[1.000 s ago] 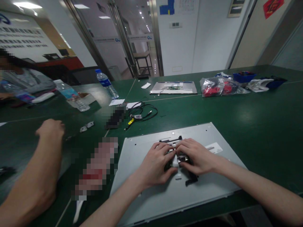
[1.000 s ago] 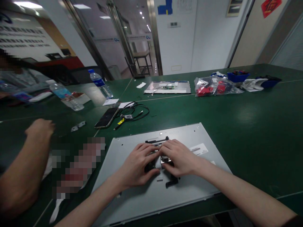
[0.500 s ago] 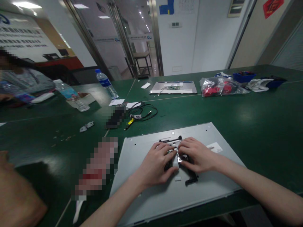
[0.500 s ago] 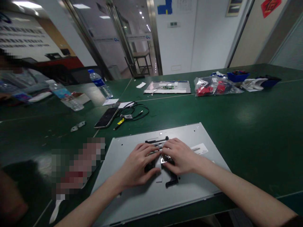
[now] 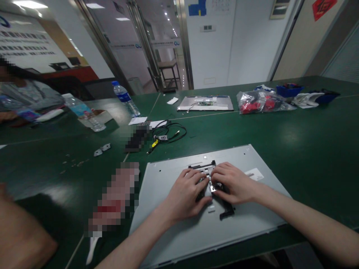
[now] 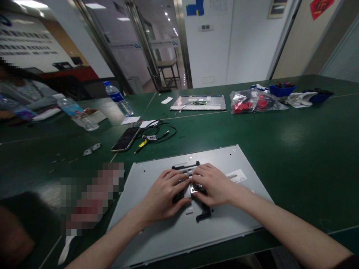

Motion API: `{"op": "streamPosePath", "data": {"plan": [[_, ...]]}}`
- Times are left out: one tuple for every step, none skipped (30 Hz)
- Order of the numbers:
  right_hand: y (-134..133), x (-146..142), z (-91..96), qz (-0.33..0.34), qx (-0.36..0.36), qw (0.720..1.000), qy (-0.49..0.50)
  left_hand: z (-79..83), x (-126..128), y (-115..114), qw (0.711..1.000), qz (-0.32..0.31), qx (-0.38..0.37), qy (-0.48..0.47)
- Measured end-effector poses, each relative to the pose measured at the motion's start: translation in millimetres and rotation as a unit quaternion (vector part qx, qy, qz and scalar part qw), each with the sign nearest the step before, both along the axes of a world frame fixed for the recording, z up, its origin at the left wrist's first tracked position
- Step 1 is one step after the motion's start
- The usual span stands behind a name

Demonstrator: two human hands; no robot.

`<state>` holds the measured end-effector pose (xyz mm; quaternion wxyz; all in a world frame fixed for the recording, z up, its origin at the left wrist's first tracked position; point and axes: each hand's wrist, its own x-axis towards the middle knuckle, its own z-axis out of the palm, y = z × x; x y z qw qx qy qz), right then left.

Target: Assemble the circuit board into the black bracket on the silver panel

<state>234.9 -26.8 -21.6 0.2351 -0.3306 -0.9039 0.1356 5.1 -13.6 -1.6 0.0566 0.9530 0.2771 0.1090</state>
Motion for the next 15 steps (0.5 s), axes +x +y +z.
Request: {"op": "streamPosePath", "data": {"plan": [[-0.2,0.0,0.5,-0.001,-0.001,1.000,0.000,0.3,0.1,-0.3,1.000,0.000,0.000,0.000],[-0.4,-0.1,0.9,-0.002,-0.001,1.000,-0.001,0.6,0.3,-0.6,1.000,0.000,0.001,0.001],[-0.5,-0.1,1.3,-0.003,-0.001,1.000,-0.001,1.0,0.4,-0.8,1.000,0.001,0.001,0.000],[-0.5,-0.1,1.5,-0.003,-0.001,1.000,-0.002,1.4,0.6,-1.0,1.000,0.002,0.003,-0.001],[-0.4,0.0,1.6,-0.003,-0.001,1.000,-0.002,1.8,0.8,-1.2,1.000,0.002,0.004,-0.001],[-0.3,0.0,1.5,-0.001,-0.001,1.000,-0.002,2.2,1.0,-1.3,1.000,0.002,0.004,-0.001],[-0.1,0.1,1.3,0.000,-0.002,1.000,-0.002,2.4,1.2,-1.4,1.000,0.002,0.004,-0.001],[0.0,0.2,1.0,0.001,-0.002,1.000,-0.002,2.6,1.5,-1.4,1.000,0.003,0.004,0.000],[0.1,0.3,0.7,0.002,-0.001,1.000,-0.003,2.7,1.7,-1.4,1.000,0.004,0.002,0.002],[0.2,0.3,0.2,0.002,-0.001,1.000,-0.003,2.7,1.8,-1.4,1.000,0.005,0.001,0.005],[0.2,0.4,-0.3,0.001,0.001,1.000,-0.002,2.5,1.9,-1.4,1.000,0.006,-0.001,0.008],[0.2,0.4,-0.7,0.001,0.001,1.000,-0.002,2.3,1.8,-1.3,1.000,0.008,-0.003,0.011],[0.2,0.4,-1.1,0.001,0.001,1.000,-0.003,2.0,1.8,-1.2,1.000,0.009,-0.004,0.014],[0.1,0.3,-1.3,0.001,0.001,1.000,-0.002,1.7,1.6,-1.2,1.000,0.010,-0.004,0.016],[0.1,0.3,-1.3,0.001,0.001,1.000,-0.003,1.4,1.5,-1.1,1.000,0.011,-0.004,0.017]]}}
